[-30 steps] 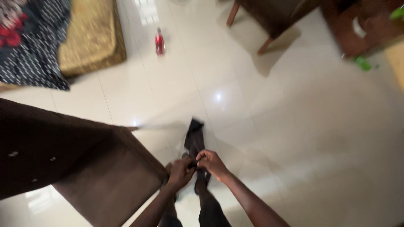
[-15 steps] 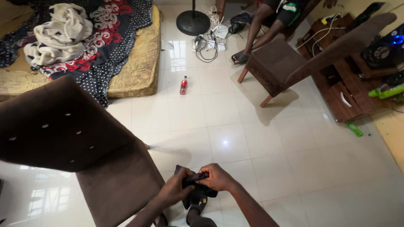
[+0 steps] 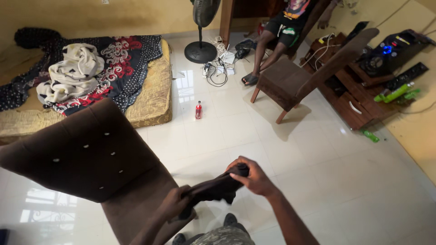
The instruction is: The person picks up a pair of black shorts, folds them into a bundle, and places them into a wardrobe shelf; they then pick up a light blue garment and a plaid shirt, folding each and stacking them in the wardrobe.
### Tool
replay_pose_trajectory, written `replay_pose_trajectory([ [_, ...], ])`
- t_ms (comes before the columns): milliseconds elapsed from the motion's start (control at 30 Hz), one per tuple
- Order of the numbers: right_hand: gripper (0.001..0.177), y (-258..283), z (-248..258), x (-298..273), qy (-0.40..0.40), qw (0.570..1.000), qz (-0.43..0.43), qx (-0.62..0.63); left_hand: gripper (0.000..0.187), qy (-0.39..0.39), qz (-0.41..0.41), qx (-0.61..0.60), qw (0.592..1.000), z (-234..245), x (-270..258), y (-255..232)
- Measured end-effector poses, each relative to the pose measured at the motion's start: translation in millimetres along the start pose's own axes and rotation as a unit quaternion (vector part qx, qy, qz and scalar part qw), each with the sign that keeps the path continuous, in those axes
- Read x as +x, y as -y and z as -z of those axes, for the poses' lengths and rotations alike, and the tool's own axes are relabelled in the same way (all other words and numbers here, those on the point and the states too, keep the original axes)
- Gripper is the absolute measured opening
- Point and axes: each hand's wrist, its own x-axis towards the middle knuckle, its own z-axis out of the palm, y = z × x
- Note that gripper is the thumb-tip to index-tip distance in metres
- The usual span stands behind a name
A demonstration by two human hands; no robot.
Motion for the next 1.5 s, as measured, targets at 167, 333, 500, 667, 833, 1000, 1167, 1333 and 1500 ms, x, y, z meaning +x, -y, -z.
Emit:
replay_pose_trajectory([
  [167,0.016,18,-16,-11,-0.045,0.995,0.047,-0.08,0.027,-0.098,-0.074,-0.123,0.985,46,-16,0],
  [333,0.025,19,-33,-24,-0.149,0.982,-0.017,-0.111,0.018,-0.096,-0.034,-0.136,0.985,97,-43,-46],
  [500,0.036,24,-44,-38,-0.171,0.983,0.012,-0.068,0.036,0.046,-0.018,0.164,0.985,142,-70,-61],
  [667,0.043,36,-48,-50,-0.2,0.977,0.068,0.0,0.015,0.016,-0.047,0.171,0.984,176,-69,-11],
  [833,0.041,43,-33,-57,-0.219,0.97,0.068,0.079,0.016,-0.03,-0.05,0.019,0.998,196,-77,-16],
  [1000,0.039,49,-10,-61,-0.196,0.967,0.087,0.14,0.012,-0.127,-0.048,-0.127,0.983,191,-94,-61],
  [1167,0.037,56,7,-60,-0.168,0.963,0.088,0.193,0.02,-0.069,-0.065,-0.158,0.983,189,-108,-94],
  [1333,0.032,70,25,-55,0.015,0.952,0.066,0.3,0.034,0.03,-0.067,-0.183,0.98,202,-132,-123],
  [1500,0.044,97,22,-45,0.107,0.985,-0.084,-0.11,0.029,-0.058,0.13,0.087,0.986,208,-137,-139],
])
